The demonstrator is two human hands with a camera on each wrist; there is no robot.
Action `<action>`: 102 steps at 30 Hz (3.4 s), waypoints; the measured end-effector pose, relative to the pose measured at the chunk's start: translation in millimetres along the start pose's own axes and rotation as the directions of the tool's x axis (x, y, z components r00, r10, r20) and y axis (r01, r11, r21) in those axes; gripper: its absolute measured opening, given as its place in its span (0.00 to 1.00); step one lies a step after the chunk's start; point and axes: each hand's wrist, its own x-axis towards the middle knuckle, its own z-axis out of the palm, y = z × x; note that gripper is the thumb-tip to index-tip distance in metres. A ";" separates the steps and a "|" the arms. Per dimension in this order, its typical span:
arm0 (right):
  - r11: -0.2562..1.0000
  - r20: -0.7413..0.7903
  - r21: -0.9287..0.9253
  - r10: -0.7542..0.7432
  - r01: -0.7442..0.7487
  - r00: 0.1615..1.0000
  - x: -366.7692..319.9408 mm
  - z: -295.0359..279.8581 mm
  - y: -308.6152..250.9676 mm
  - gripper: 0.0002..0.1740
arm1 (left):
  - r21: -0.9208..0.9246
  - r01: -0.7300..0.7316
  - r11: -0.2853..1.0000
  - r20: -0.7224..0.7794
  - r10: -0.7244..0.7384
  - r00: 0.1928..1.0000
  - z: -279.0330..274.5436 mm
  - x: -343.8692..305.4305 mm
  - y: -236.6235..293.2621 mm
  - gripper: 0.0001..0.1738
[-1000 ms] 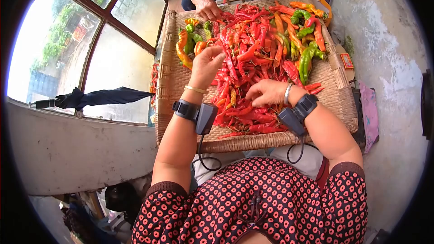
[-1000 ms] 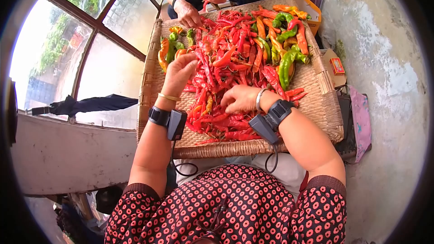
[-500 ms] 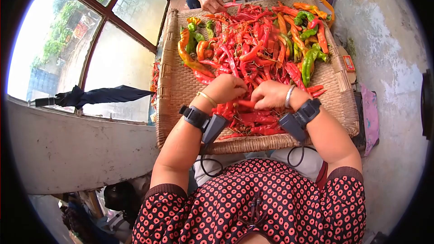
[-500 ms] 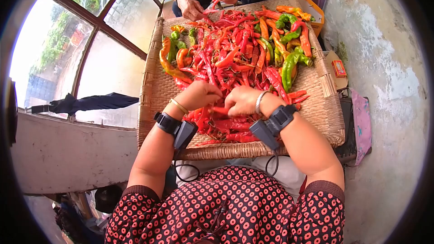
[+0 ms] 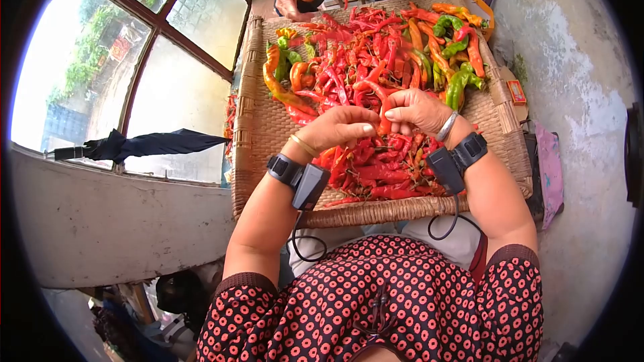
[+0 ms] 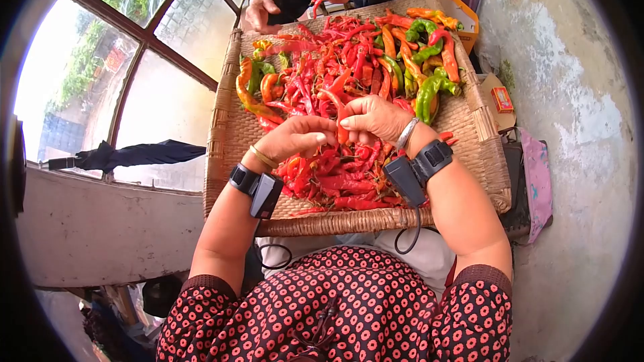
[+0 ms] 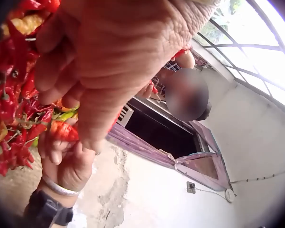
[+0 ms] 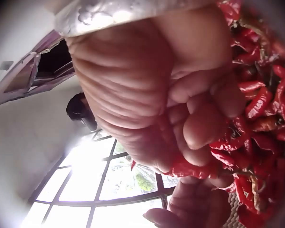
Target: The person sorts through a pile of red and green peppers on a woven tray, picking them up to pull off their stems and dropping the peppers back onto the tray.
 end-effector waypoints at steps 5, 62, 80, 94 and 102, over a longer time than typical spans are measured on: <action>1.000 0.073 0.004 -0.007 0.007 0.997 6.9 0.8 11.1 0.07 | 0.103 0.107 0.989 0.042 -0.112 0.993 3.7 10.2 -8.2 0.11; 0.726 -0.067 -0.687 -0.041 -0.017 0.997 1.1 5.7 -15.3 0.11 | 0.578 -0.033 0.816 0.003 0.038 0.999 -3.9 -5.2 -8.9 0.04; 0.712 0.154 -0.680 0.370 -0.174 0.916 0.5 -0.7 21.1 0.17 | 0.774 -0.163 0.612 -0.017 0.278 0.961 9.8 6.9 -8.6 0.10; 0.807 0.101 -0.536 0.354 -0.249 0.930 5.4 6.2 24.2 0.10 | 0.936 -0.184 0.299 0.176 0.054 0.983 22.7 11.2 -29.9 0.09; 0.924 0.109 -0.366 0.159 -0.109 0.981 3.3 1.3 12.6 0.08 | 0.651 -0.051 0.757 0.056 0.019 0.998 14.6 5.7 -13.4 0.06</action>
